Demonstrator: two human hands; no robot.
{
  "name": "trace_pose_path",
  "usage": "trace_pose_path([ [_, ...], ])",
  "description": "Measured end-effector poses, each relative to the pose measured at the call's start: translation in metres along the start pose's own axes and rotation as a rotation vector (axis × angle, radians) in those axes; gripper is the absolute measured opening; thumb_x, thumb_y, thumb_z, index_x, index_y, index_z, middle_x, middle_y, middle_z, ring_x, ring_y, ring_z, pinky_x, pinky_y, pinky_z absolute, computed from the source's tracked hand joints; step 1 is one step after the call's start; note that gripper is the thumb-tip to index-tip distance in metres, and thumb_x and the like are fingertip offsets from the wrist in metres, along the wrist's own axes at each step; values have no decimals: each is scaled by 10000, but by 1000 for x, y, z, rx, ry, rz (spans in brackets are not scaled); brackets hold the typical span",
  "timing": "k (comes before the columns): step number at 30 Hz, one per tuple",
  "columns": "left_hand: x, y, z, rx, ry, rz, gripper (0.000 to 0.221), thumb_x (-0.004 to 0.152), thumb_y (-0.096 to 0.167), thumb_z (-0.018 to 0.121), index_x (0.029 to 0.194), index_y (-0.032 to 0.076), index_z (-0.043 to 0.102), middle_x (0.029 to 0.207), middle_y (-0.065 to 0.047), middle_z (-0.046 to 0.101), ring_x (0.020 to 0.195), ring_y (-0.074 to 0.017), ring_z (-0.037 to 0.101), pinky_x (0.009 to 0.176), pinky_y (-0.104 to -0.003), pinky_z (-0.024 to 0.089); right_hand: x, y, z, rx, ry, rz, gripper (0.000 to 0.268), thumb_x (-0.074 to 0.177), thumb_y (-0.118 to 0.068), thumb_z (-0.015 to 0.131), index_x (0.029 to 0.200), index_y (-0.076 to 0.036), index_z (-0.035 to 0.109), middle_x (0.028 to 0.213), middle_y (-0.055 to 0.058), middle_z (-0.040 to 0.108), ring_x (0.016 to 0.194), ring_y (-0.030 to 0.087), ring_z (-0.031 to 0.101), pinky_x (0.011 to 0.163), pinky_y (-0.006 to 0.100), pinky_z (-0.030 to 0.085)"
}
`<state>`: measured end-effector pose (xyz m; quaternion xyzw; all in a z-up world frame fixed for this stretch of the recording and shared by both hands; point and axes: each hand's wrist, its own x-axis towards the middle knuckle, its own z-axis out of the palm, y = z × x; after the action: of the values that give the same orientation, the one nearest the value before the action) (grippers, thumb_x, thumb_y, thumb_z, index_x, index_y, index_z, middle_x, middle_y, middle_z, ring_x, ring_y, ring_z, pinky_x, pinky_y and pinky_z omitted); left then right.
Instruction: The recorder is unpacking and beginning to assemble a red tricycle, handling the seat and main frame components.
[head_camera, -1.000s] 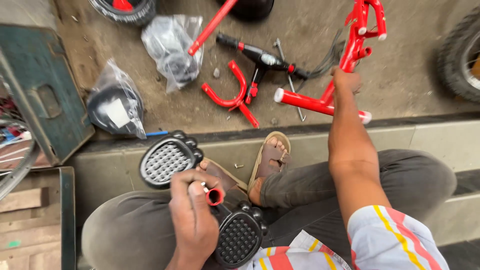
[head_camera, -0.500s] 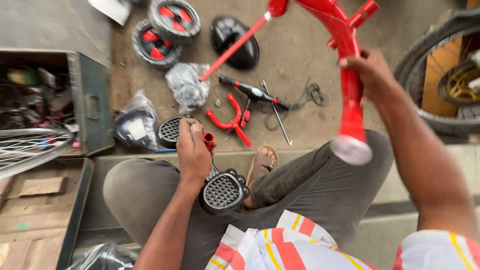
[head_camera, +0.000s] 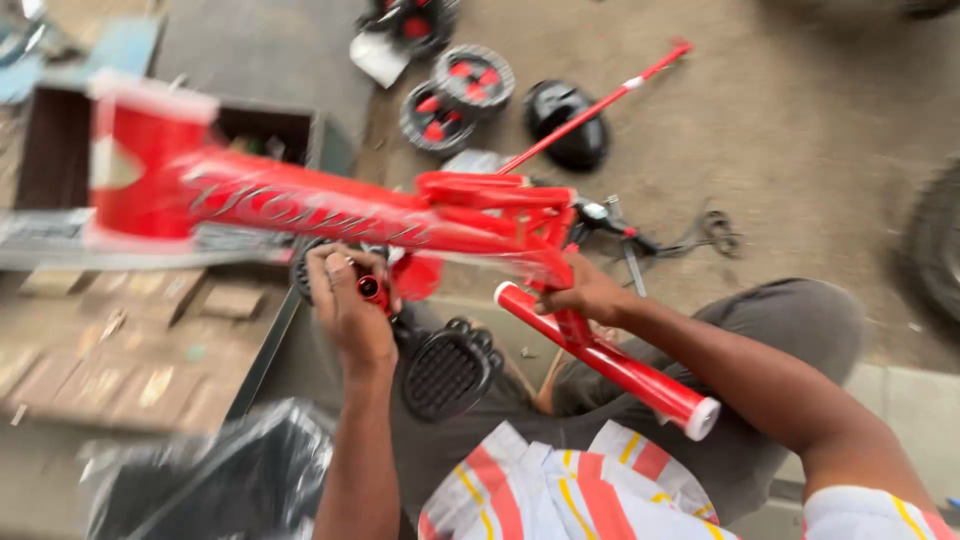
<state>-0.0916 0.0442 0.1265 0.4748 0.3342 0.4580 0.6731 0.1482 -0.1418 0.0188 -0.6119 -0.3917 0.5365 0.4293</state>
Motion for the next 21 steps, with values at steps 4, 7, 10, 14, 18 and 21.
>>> trace_pose_path([
  [4, -34, 8, -19, 5, 39, -60, 205, 1133, 270, 390, 1058, 87, 441, 836, -71, 536, 572, -136, 500, 485, -270, 429, 4, 21, 17, 215, -93, 28, 396, 649, -50, 822, 969, -76, 590, 837, 1, 587, 801, 153, 569, 748, 336, 481],
  [7, -58, 3, -6, 40, 3, -95, 234, 1126, 296, 387, 1050, 82, 445, 859, -68, 549, 550, -126, 492, 477, -260, 421, 2, 23, 15, 199, -170, 37, 399, 653, -27, 785, 994, -97, 590, 877, 0, 588, 851, 140, 576, 790, 311, 476],
  [10, -76, -9, 5, 87, -30, -89, 247, 1125, 306, 393, 1062, 78, 462, 853, -51, 550, 545, -111, 487, 478, -251, 414, 10, 23, 17, 278, -317, 78, 417, 662, 2, 769, 1017, -86, 568, 936, 8, 562, 913, 142, 549, 823, 311, 463],
  [14, -94, -25, 5, 297, -17, -20, 236, 1156, 264, 406, 1100, 53, 496, 824, -33, 554, 614, -100, 500, 532, -254, 420, 28, 38, 10, 274, -377, 111, 447, 633, 44, 742, 1033, -76, 583, 933, 5, 558, 915, 135, 558, 800, 321, 474],
  [18, -89, -25, 10, 404, -66, 93, 213, 1143, 226, 417, 1137, 29, 497, 812, -30, 627, 681, -99, 599, 620, -245, 479, 50, 33, 0, 270, -378, 222, 479, 635, 122, 694, 1064, -64, 589, 861, 52, 633, 770, 181, 670, 691, 367, 551],
  [21, -96, -39, -7, 557, -31, 277, 209, 1136, 209, 424, 1114, 47, 554, 881, -76, 675, 796, -134, 660, 727, -264, 522, 56, 60, -17, 142, -433, 214, 542, 652, 165, 638, 1163, 3, 717, 835, 129, 700, 754, 199, 702, 664, 371, 548],
])
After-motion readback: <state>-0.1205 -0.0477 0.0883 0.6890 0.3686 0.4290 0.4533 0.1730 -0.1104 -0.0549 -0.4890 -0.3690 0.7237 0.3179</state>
